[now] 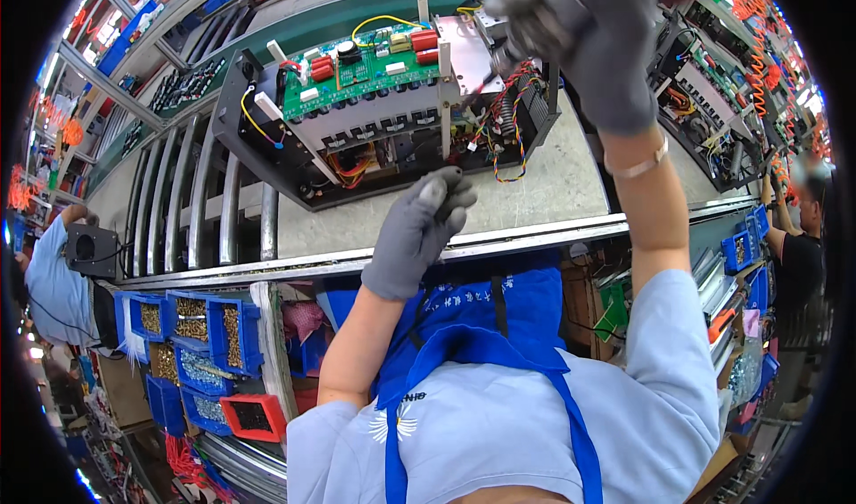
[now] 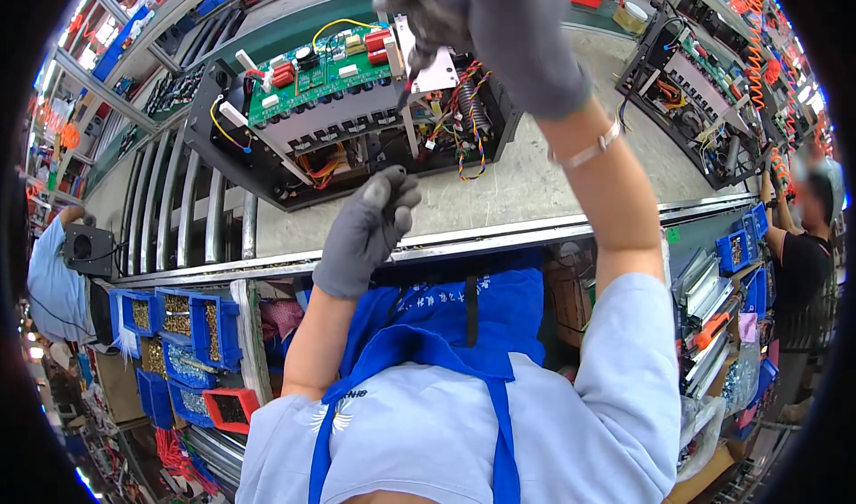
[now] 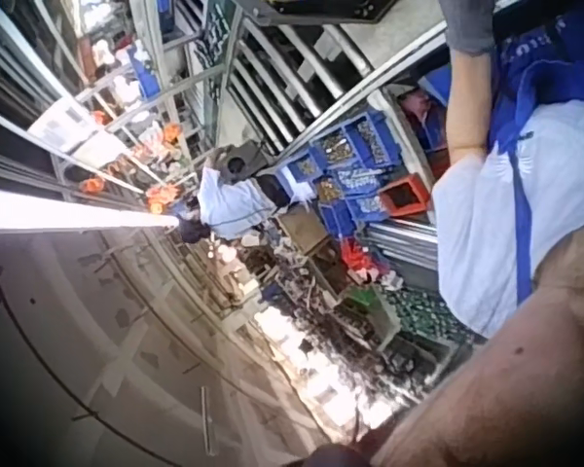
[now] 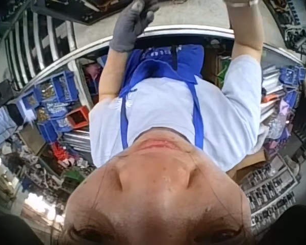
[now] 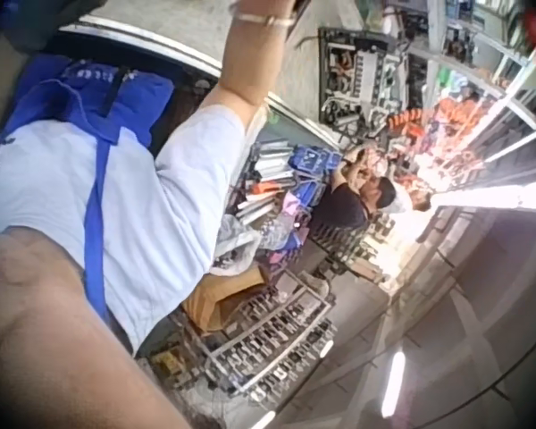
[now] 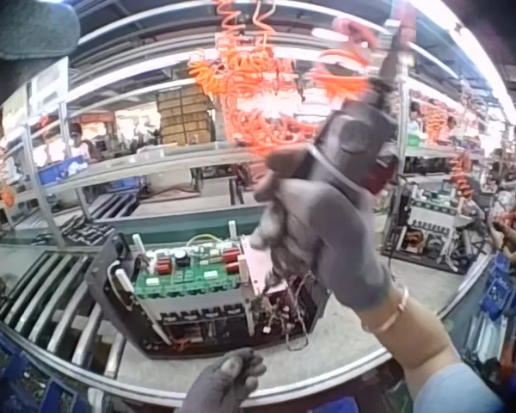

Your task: The person assembles an electronic device on a workbench, handling metal rails, circuit boards, and wires. They connect various wires to the board, use a pneumatic screwdriver to secure components, and install a metal plate onto the assembly.

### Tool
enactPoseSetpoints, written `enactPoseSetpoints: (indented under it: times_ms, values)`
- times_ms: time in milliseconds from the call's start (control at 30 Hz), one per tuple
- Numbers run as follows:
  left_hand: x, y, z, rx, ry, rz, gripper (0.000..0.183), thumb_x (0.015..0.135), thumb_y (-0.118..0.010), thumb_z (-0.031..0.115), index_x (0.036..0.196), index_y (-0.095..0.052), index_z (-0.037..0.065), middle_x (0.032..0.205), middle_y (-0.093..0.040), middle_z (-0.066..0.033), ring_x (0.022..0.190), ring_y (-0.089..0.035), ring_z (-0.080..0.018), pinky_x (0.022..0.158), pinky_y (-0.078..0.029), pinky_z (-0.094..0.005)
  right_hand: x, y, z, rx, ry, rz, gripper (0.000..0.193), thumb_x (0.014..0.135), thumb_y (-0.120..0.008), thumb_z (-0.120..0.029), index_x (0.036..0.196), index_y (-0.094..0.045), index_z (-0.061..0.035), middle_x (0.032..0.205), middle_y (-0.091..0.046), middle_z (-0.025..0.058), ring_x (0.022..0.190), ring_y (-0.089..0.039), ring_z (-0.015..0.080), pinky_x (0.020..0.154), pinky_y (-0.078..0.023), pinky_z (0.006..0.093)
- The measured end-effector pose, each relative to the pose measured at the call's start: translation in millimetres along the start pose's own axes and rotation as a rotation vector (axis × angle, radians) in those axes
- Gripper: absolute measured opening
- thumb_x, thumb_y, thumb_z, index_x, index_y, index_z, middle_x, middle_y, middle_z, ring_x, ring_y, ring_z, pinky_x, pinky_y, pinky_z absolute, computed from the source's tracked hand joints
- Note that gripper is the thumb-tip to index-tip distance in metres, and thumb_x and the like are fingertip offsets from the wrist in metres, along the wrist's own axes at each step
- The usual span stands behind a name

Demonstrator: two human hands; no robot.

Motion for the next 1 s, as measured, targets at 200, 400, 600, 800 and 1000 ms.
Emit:
enactPoseSetpoints:
  times_ms: [200, 400, 600, 800, 1000]
  values:
    - [29, 9, -2, -0.28, 0.048, -0.189, 0.033, 0.099, -0.047, 0.015, 0.127, -0.047, -0.001, 0.109, -0.06, -0.0114, 0.087, -0.061, -0.0146, 0.071, -0.054, -0.0213, -66, -2, -24, 0.092, 0.184, -0.152, 0.047, 0.086, -0.044, -0.016, 0.129, -0.044, 0.0043, 0.102, -0.056, 0.0154, 0.048, -0.043, 0.0115, 0.049, -0.041, 0.0324]
    - [31, -2, 2, -0.419, 0.09, -0.111, 0.024, 0.097, -0.053, 0.02, 0.111, -0.057, 0.002, 0.09, -0.06, -0.0065, 0.069, -0.057, -0.0108, 0.049, -0.049, -0.0171, -84, 5, -18, 0.141, 0.188, -0.09, 0.051, 0.085, -0.044, -0.014, 0.132, -0.043, 0.0029, 0.108, -0.056, 0.0147, 0.052, -0.043, 0.012, 0.048, -0.042, 0.0327]
    - [40, -2, 9, -0.551, 0.156, -0.198, 0.03, 0.094, -0.058, 0.028, 0.108, -0.053, 0.002, 0.082, -0.051, -0.0017, 0.063, -0.05, -0.0069, 0.046, -0.046, -0.0143, -85, 4, -10, 0.098, 0.215, 0.049, 0.05, 0.085, -0.044, -0.014, 0.132, -0.044, 0.0032, 0.111, -0.058, 0.017, 0.052, -0.044, 0.0114, 0.048, -0.041, 0.0313]
    - [58, -29, 43, -0.341, 0.106, -0.183, 0.033, 0.093, -0.058, 0.031, 0.108, -0.053, 0.002, 0.082, -0.051, -0.0004, 0.064, -0.051, -0.0051, 0.046, -0.046, -0.0131, -48, 23, -14, 0.125, 0.353, -0.264, 0.05, 0.084, -0.043, -0.016, 0.13, -0.046, 0.0028, 0.114, -0.058, 0.0181, 0.051, -0.044, 0.0101, 0.051, -0.041, 0.0305]
    - [105, -60, 98, -0.105, 0.08, -0.198, 0.034, 0.095, -0.055, 0.034, 0.103, -0.053, 0.001, 0.08, -0.052, -0.0023, 0.066, -0.053, -0.0087, 0.047, -0.046, -0.0156, 11, 39, 4, 0.171, 0.563, -0.251, 0.037, 0.092, -0.041, -0.015, 0.123, -0.047, 0.0043, 0.091, -0.06, 0.0149, 0.06, -0.057, 0.0159, 0.059, -0.055, 0.0355]
Point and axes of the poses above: each hand's wrist, its own x-axis towards the middle knuckle, its own y-axis out of the back of the hand, z = x × y, the point moved 1 cm from there along x, towards the middle knuckle
